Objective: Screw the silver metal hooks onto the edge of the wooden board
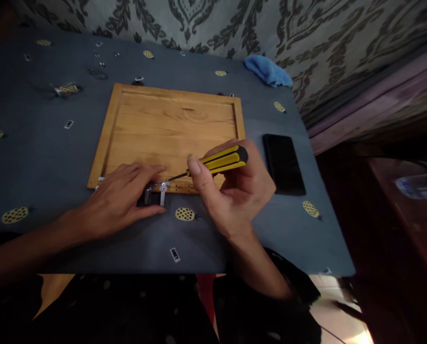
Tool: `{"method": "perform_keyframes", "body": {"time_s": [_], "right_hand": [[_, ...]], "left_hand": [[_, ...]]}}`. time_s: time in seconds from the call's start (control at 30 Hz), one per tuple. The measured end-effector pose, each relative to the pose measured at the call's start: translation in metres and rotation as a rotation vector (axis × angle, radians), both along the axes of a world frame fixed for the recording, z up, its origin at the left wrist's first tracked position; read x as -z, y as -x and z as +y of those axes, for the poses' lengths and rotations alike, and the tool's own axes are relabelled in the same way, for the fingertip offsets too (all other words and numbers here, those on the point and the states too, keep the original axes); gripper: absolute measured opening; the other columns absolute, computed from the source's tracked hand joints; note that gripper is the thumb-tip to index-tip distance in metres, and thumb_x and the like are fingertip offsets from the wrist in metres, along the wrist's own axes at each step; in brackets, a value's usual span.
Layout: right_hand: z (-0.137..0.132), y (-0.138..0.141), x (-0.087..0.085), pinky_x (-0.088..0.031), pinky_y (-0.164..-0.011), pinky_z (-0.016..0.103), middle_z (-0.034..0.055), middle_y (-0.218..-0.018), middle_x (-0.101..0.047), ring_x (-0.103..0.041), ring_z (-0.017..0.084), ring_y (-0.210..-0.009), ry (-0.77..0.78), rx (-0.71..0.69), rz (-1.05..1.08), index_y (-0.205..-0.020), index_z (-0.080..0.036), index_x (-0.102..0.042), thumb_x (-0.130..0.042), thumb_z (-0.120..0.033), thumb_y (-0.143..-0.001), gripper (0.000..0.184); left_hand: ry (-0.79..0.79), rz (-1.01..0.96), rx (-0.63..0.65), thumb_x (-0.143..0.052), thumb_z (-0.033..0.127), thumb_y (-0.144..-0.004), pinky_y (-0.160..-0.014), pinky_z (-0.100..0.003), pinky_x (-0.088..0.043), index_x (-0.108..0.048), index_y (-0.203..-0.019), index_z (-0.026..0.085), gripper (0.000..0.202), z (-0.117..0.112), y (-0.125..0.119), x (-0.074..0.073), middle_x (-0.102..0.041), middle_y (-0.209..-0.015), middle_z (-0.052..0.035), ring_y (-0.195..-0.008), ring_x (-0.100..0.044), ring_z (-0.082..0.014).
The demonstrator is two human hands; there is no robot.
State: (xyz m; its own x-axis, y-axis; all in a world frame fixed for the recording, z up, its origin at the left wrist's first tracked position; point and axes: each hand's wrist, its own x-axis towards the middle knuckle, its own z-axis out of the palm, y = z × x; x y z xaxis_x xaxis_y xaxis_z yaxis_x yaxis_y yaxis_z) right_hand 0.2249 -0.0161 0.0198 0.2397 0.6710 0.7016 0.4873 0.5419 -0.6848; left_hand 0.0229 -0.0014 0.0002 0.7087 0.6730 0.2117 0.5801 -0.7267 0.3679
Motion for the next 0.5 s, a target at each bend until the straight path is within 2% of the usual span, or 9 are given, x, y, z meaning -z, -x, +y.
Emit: {"method": "perform_keyframes", "body": {"time_s": [0.13, 0.4, 0.5], "right_hand": [[-0.002, -0.002, 0.001, -0.045, -0.047, 0.033, -0.0028, -0.068, -0.060, -0.054, 0.015, -0.052, 0.099, 0.014, -0.041, -0.075, -0.029, -0.057, -0.074, -0.028, -0.085, 0.020], [0.003, -0.008, 0.009, -0.045, -0.047, 0.027, -0.0055, -0.068, -0.054, -0.053, 0.010, -0.052, 0.189, 0.014, -0.004, -0.075, -0.025, -0.052, -0.074, -0.034, -0.085, 0.026], [0.006, -0.011, 0.010, -0.046, -0.049, 0.028, -0.0062, -0.065, -0.050, -0.051, 0.011, -0.052, 0.207, 0.028, -0.014, -0.073, -0.025, -0.050, -0.074, -0.035, -0.085, 0.029]], "left_hand": [[0.003, -0.007, 0.001, -0.077, 0.035, -0.087, -0.091, -0.041, -0.049, -0.041, -0.138, 0.015, 0.065, 0.000, 0.001, 0.001, -0.069, -0.119, -0.0109, -0.110, -0.064, -0.0294], [-0.023, -0.009, -0.009, -0.080, 0.040, -0.083, -0.090, -0.040, -0.052, -0.046, -0.132, 0.017, 0.064, -0.002, -0.001, 0.000, -0.070, -0.116, -0.0092, -0.106, -0.067, -0.0280], [-0.052, -0.047, -0.022, -0.075, 0.044, -0.087, -0.092, -0.041, -0.053, -0.046, -0.133, 0.017, 0.061, -0.001, 0.002, -0.004, -0.070, -0.117, -0.0099, -0.107, -0.067, -0.0275]]}}
